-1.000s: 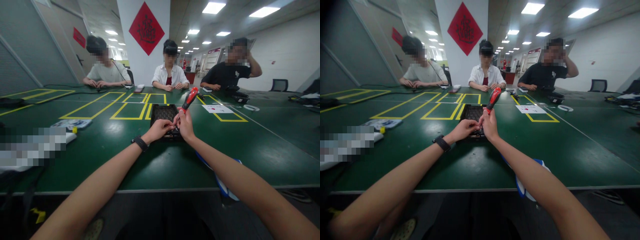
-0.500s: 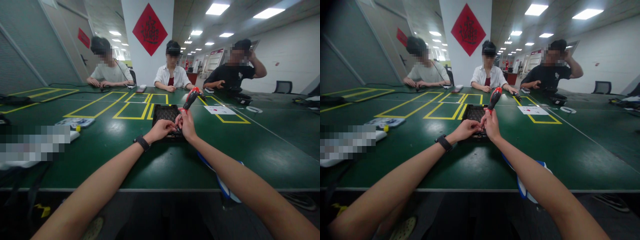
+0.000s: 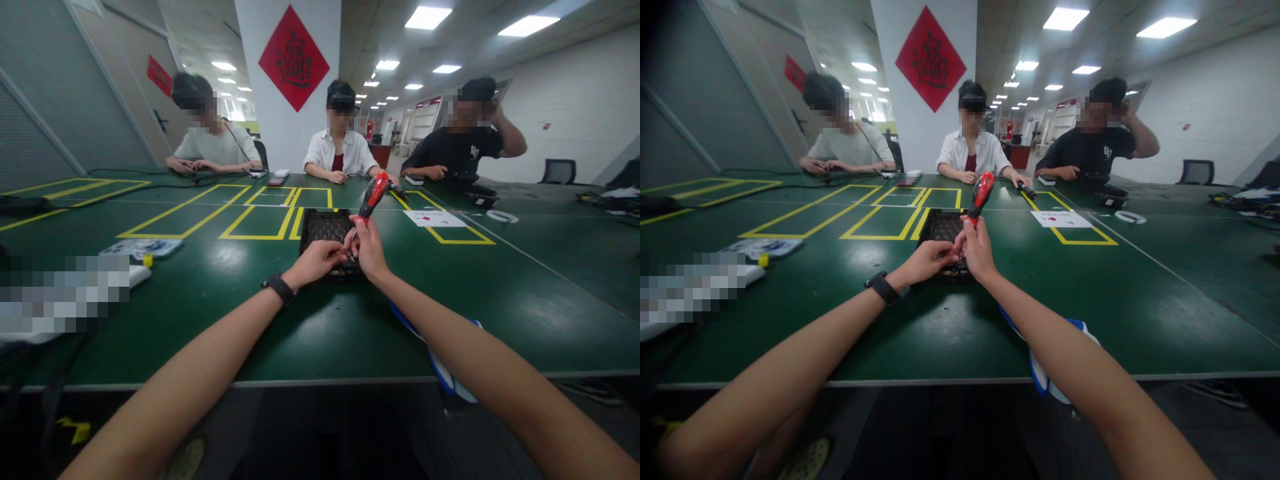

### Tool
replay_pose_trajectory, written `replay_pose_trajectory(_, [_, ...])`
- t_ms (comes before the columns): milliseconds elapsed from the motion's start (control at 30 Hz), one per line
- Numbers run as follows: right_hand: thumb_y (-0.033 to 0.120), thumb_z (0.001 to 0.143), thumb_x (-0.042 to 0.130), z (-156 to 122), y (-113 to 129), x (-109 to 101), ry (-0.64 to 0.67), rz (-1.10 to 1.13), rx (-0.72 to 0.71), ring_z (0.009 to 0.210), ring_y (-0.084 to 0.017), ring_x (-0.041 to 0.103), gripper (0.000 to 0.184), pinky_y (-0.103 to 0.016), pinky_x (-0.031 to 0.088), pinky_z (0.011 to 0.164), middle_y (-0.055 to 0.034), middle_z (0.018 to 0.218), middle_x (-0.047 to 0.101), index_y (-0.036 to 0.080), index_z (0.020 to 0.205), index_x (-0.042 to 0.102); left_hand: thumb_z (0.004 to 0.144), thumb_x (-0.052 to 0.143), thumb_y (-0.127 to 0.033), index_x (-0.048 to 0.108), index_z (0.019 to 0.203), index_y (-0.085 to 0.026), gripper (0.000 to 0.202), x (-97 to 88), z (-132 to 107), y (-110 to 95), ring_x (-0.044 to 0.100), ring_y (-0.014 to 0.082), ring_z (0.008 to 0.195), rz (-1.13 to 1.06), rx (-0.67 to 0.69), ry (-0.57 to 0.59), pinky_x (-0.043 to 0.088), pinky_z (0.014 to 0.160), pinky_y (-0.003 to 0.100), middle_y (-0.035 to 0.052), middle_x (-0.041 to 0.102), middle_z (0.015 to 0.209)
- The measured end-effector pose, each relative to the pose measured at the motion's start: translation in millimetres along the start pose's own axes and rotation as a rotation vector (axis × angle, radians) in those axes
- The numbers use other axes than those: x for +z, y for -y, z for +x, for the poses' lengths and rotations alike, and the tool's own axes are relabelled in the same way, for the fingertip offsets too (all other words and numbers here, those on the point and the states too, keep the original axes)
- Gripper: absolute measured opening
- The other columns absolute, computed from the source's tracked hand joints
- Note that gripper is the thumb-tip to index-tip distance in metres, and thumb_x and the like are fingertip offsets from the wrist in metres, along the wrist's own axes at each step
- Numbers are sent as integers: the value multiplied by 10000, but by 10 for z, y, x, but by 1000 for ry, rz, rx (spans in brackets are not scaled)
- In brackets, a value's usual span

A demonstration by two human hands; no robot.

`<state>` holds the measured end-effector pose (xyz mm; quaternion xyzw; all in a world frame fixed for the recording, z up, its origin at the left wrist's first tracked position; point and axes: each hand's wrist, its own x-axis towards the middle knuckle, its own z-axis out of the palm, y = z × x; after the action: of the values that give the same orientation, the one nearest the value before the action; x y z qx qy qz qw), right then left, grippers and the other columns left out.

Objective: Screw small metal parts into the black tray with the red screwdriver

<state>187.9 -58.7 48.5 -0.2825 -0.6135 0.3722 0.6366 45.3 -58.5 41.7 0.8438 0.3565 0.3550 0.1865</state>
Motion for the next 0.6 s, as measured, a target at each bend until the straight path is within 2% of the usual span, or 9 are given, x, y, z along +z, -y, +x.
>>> replay_pose_trajectory(200, [515, 865, 388, -19, 25, 14, -23, -29, -24, 365, -44, 375, 347, -156, 298, 385, 78, 518, 510, 209, 1017, 448, 749, 603, -380, 624, 772, -134, 249, 21, 6, 36, 522, 119, 610, 29, -62, -27, 394, 596, 227, 6, 611, 673])
replay_pose_trajectory(433, [524, 877, 337, 5, 5, -3, 26, 31, 26, 347, -48, 377, 351, -154, 292, 360, 79, 506, 509, 216, 1013, 439, 843, 465, -267, 648, 841, -153, 215, -3, 12, 32, 585, 142, 752, 9, 17, 85, 415, 716, 243, 24, 668, 820])
replay_pose_trajectory(600, [496, 882, 361, -13, 5, 14, 7, 6, -21, 360, -45, 359, 330, -157, 271, 368, 73, 508, 503, 204, 1004, 457, 746, 612, -389, 613, 801, -159, 236, 8, 10, 14, 545, 142, 674, 142, -23, -34, 388, 639, 248, 9, 630, 734])
